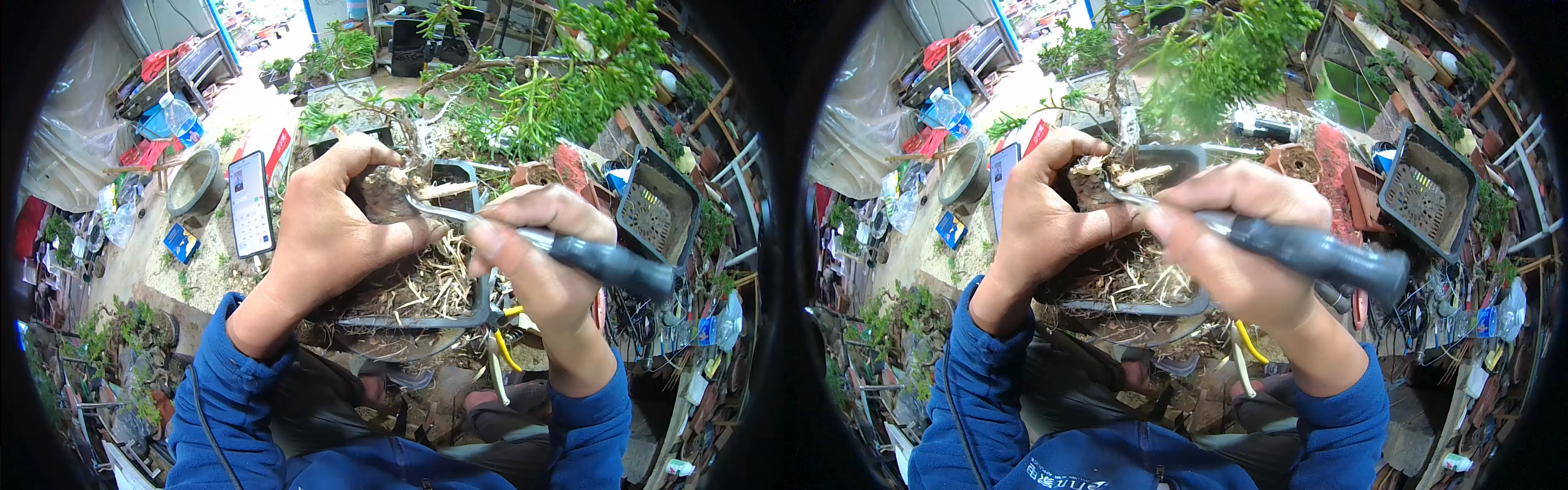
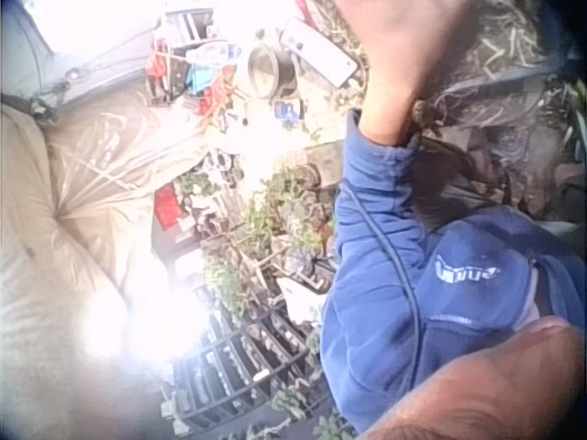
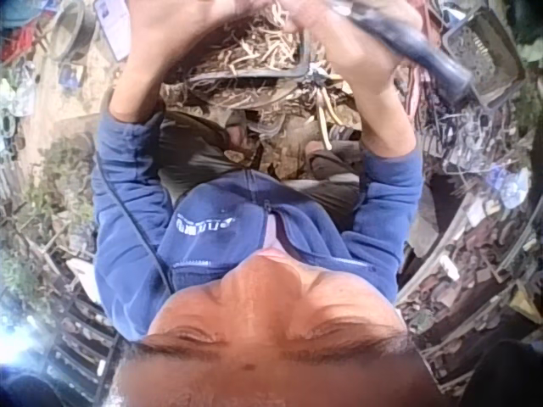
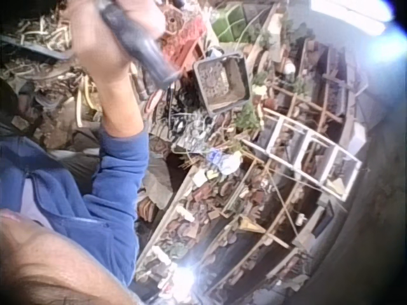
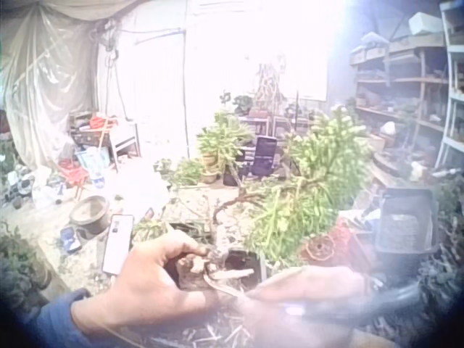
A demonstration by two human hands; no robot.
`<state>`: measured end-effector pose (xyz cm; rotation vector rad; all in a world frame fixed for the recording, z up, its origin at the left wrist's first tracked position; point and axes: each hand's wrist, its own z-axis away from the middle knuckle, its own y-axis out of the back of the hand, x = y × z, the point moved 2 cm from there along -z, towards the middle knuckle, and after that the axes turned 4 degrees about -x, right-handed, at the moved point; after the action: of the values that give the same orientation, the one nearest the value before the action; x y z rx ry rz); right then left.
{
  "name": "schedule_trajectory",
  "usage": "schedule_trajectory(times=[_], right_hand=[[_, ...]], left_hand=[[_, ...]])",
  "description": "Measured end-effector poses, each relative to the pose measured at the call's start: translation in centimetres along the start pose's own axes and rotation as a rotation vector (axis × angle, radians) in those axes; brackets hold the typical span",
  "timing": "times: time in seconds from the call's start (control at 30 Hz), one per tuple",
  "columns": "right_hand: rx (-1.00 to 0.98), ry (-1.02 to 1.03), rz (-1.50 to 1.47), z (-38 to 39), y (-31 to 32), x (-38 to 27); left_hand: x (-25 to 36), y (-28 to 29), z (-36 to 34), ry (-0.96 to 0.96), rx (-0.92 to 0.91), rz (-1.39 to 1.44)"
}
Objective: The person uses pruning shears and a metal root hook to trim and clean the exposed root base of a small potted tree. They hold the root ball with one hand while cutting and scraping away old roots and debris with the other.
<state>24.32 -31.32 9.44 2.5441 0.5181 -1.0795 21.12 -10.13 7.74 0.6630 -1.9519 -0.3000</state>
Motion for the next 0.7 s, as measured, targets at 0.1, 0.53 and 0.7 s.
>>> schedule_trajectory(times=[0.1,0.53,0.7], right_hand=[[0.023,-0.287,-0.265,0.2,-0.1,0.5],[0.025,0.16,0.399,0.6,-1.1,-0.9],[0.108,-0.109,0.019,1.2,-0.9,-0.6]], left_hand=[[0.1,0.1,0.3,0.02,-0.017,0.014],[-0.3,-0.1,0.7,0.025,0.038,0.224],[0.1,0.1,1.0,0.09,-0.084,0.287]])
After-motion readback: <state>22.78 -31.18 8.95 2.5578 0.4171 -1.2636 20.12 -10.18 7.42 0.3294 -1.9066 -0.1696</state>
